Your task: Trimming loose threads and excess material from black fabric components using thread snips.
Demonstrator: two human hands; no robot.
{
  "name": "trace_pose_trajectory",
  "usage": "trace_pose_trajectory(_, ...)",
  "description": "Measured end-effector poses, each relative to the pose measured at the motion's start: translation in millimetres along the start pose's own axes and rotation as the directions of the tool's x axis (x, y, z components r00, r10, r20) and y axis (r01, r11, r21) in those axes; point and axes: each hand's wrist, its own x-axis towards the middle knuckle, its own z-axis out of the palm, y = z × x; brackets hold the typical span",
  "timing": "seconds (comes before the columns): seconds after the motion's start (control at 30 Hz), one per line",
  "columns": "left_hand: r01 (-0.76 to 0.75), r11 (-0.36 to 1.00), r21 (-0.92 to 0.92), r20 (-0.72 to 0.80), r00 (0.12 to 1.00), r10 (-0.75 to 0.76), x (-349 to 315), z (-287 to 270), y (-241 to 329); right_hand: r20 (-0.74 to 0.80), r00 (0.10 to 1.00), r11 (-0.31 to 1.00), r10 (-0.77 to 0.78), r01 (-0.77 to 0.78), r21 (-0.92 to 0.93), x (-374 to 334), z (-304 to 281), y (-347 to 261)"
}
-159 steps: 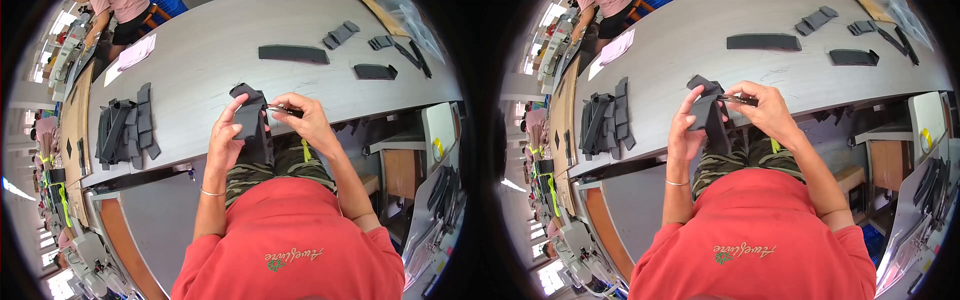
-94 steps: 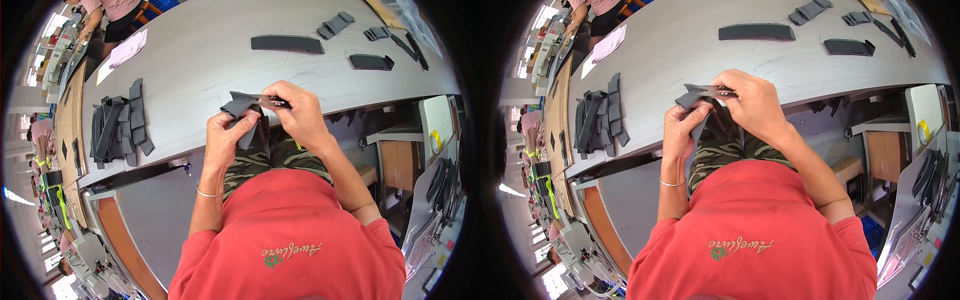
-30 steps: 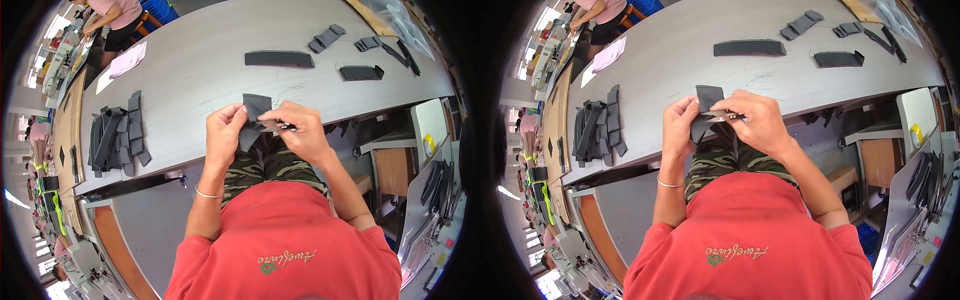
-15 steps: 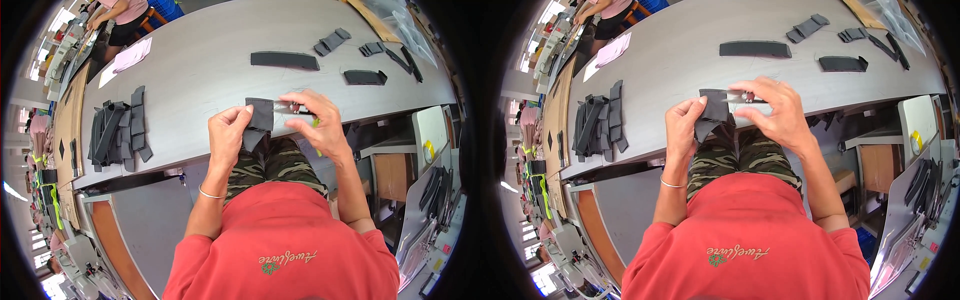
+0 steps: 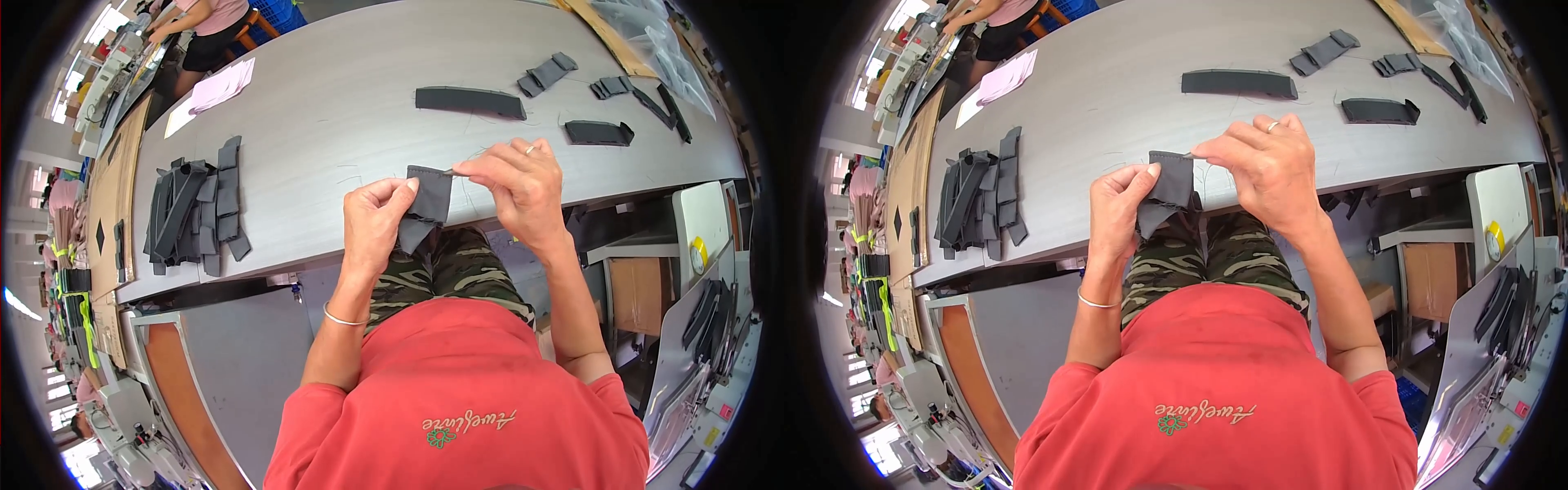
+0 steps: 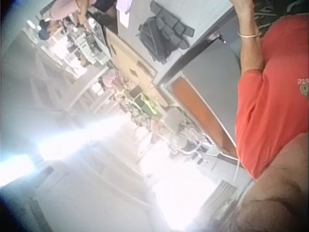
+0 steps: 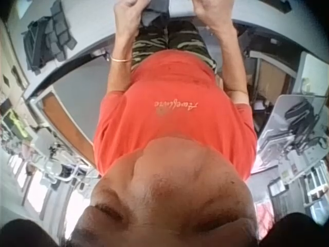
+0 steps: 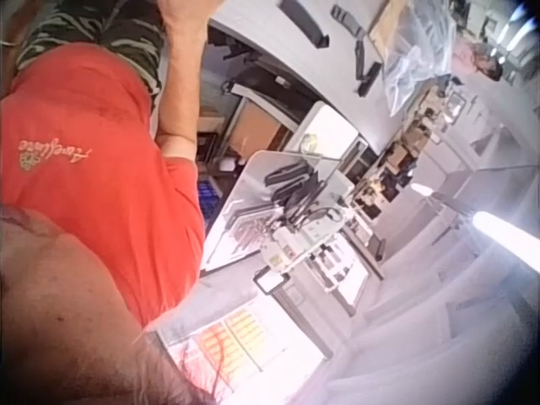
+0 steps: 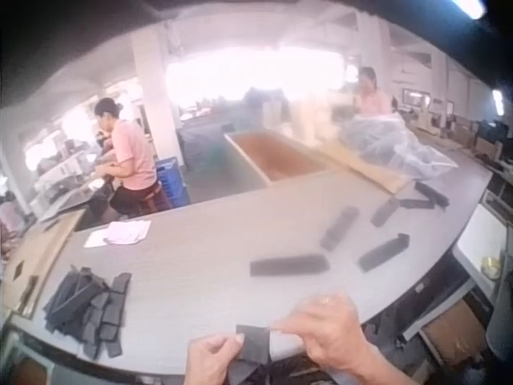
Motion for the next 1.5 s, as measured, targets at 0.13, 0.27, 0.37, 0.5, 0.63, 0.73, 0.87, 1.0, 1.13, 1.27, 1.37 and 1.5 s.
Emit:
trace_pose_trajectory(0.13,-0.109,0.991,0.084,-0.068,0.991,0.115,-12.1,3.4,24.3,-0.045,0.975,0.911,0.216,-0.185,0.37,1.6,-7.6,-5.5)
trace_pose_trajectory(0.27,-0.55,0.792,0.265,0.028,0.825,0.564,-7.8,6.0,32.1,-0.022,0.913,0.721,0.408,-0.307,0.621,1.0,-11.9,-12.1)
trace_pose_trajectory(0.37,-0.397,0.918,-0.007,0.065,0.916,0.397,10.6,-8.7,-1.5,0.104,0.908,0.697,0.407,-0.382,0.607,-6.3,-2.3,-11.9)
trace_pose_trajectory(0.5,-0.273,0.951,-0.148,0.004,0.961,0.277,7.6,-15.0,-25.0,0.264,0.877,0.659,0.402,-0.478,0.581,-16.1,4.8,-16.9)
trace_pose_trajectory(0.63,-0.352,0.936,0.006,0.005,0.936,0.352,8.9,-23.5,-37.2,0.273,0.89,0.688,0.365,-0.456,0.565,-19.0,12.8,-18.4)
trace_pose_trajectory(0.73,-0.392,0.918,0.061,-0.019,0.919,0.393,9.6,-21.7,-35.3,0.221,0.923,0.726,0.316,-0.385,0.57,-20.1,20.3,-17.9)
trace_pose_trajectory(0.87,-0.443,0.893,0.083,-0.037,0.894,0.447,8.4,-18.2,-36.0,0.203,0.95,0.855,0.239,-0.305,0.419,-18.0,25.6,-23.1)
trace_pose_trajectory(1.0,-0.475,0.867,0.149,-0.032,0.874,0.484,10.8,-19.1,-41.9,0.173,0.97,0.913,0.172,-0.223,0.342,-16.3,32.7,-32.0)
trace_pose_trajectory(1.13,-0.433,0.893,0.122,-0.035,0.897,0.44,6.0,-14.1,-35.2,0.167,0.957,0.882,0.237,-0.284,0.376,-18.7,33.2,-30.0)
trace_pose_trajectory(1.27,-0.429,0.895,0.121,0.0,0.902,0.433,5.6,-17.6,-39.1,0.12,0.96,0.868,0.252,-0.279,0.412,-18.6,34.2,-31.5)
trace_pose_trajectory(1.37,-0.412,0.906,0.096,-0.006,0.91,0.414,4.3,-13.0,-35.6,0.109,0.972,0.891,0.208,-0.235,0.388,-19.7,34.6,-29.5)
trace_pose_trajectory(1.5,-0.426,0.894,0.139,-0.029,0.901,0.434,5.2,-10.6,-39.3,0.299,0.828,0.477,0.475,-0.528,0.703,-20.4,39.4,-20.2)
